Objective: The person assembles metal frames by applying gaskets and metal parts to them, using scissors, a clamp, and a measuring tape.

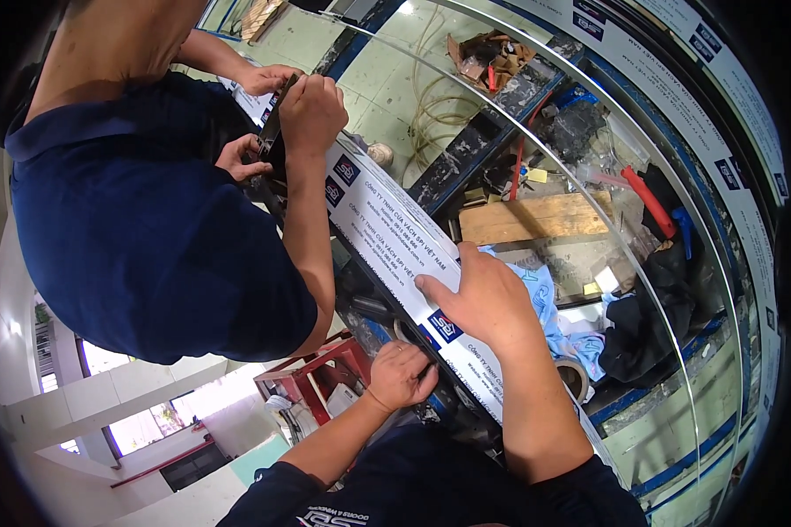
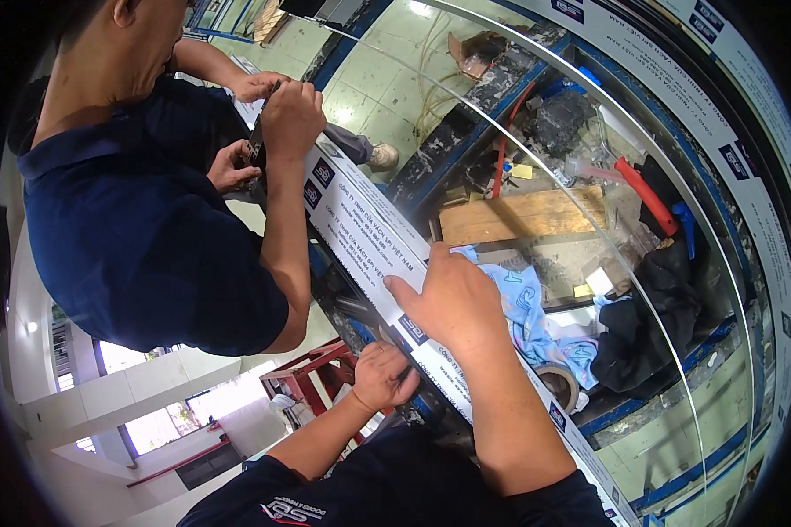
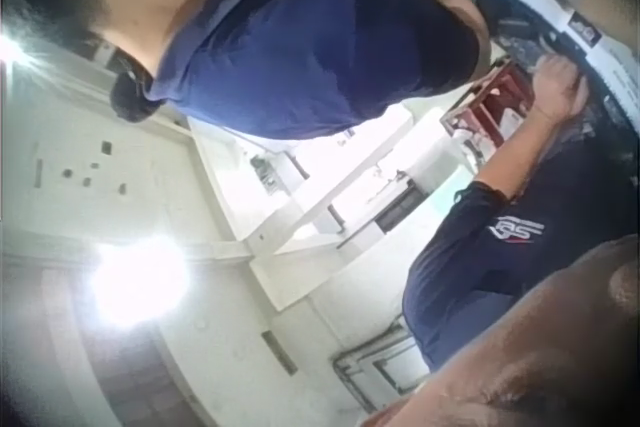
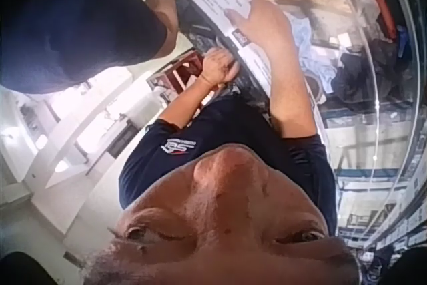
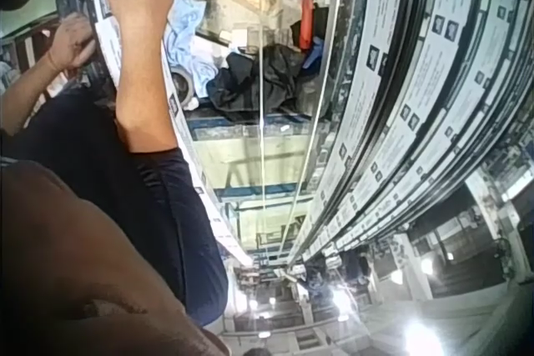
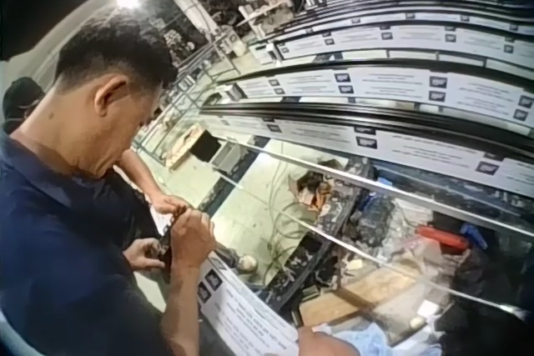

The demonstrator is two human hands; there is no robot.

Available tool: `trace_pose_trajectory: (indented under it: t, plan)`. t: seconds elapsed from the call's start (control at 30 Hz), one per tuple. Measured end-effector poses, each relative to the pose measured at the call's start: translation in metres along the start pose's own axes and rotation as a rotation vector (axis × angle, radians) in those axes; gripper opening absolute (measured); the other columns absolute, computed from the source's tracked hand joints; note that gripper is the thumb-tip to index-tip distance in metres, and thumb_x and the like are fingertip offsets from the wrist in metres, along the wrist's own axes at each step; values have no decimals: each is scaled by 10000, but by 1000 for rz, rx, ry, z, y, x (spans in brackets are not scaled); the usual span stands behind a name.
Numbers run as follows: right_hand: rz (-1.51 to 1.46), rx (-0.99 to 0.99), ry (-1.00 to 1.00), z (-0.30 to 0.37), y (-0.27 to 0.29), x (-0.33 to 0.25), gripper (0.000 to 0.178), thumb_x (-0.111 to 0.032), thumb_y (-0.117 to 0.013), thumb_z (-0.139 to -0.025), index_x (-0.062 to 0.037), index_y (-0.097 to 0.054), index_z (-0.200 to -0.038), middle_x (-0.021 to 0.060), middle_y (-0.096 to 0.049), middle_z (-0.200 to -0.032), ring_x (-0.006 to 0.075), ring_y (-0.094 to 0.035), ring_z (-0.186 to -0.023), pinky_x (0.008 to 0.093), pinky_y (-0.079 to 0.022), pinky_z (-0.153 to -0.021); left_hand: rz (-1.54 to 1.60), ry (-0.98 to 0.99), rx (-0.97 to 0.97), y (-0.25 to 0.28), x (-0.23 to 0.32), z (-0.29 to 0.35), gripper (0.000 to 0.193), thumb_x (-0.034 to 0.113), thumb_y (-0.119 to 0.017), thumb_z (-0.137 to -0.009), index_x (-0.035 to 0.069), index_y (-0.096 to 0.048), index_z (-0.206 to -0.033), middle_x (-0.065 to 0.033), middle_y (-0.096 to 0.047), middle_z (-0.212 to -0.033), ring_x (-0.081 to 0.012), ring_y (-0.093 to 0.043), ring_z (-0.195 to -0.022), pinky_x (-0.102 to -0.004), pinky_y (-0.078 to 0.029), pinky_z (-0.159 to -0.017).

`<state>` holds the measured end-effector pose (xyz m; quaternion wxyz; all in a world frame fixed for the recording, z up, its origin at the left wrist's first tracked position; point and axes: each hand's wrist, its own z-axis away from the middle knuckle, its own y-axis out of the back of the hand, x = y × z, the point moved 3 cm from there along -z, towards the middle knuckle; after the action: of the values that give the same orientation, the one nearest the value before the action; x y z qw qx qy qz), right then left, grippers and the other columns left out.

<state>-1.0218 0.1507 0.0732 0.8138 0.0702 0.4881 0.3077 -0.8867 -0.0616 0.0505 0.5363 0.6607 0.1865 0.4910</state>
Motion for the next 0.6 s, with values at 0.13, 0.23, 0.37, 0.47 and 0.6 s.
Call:
trace_pose_trajectory:
  t: [0.13, 0.23, 0.37, 0.47, 0.6]
  plan:
    - [-6, 13, 6, 0, 0, -1, 699, -550, -735, -924, 78, -640, -1217, 291, -757, -1084, 442, -739, -1064, 501, -586, -935, -10, 5, -4, 2, 1, -1, 176, 141, -796, -786, 89, -748, -947, -62, -692, -873, -257, -683, -792, -369, -525, -805]
    - [-8, 5, 5, 0, 0, -1, 699, -549, -740, -922, 75, -639, -1221, 288, -756, -1091, 442, -738, -1069, 498, -585, -938, -9, 1, 7, 1, 1, -1, 175, 139, -795, -785, 88, -747, -945, -62, -693, -874, -258, -683, -790, -369, -526, -806]
    - [-4, 5, 13, 0, -1, 0, 702, -550, -743, -922, 78, -637, -1217, 290, -754, -1087, 442, -738, -1070, 499, -585, -937, -7, -6, 6, 2, 1, -1, 175, 137, -795, -784, 88, -745, -944, -61, -692, -873, -256, -683, -786, -368, -527, -798]
    - [3, -2, 7, -1, 0, -1, 704, -551, -743, -922, 80, -636, -1215, 291, -755, -1081, 441, -739, -1068, 499, -586, -935, -7, -11, 9, 2, 1, -2, 173, 136, -794, -783, 90, -744, -941, -60, -688, -865, -256, -680, -780, -368, -526, -790]
    - [-45, -8, -11, -1, 0, 0, 713, -582, -751, -909, 72, -652, -1172, 306, -734, -1102, 482, -713, -1067, 525, -562, -949, -6, -17, 18, 2, 2, -3, 164, 134, -791, -782, 95, -741, -934, -59, -679, -849, -259, -671, -764, -368, -522, -779]
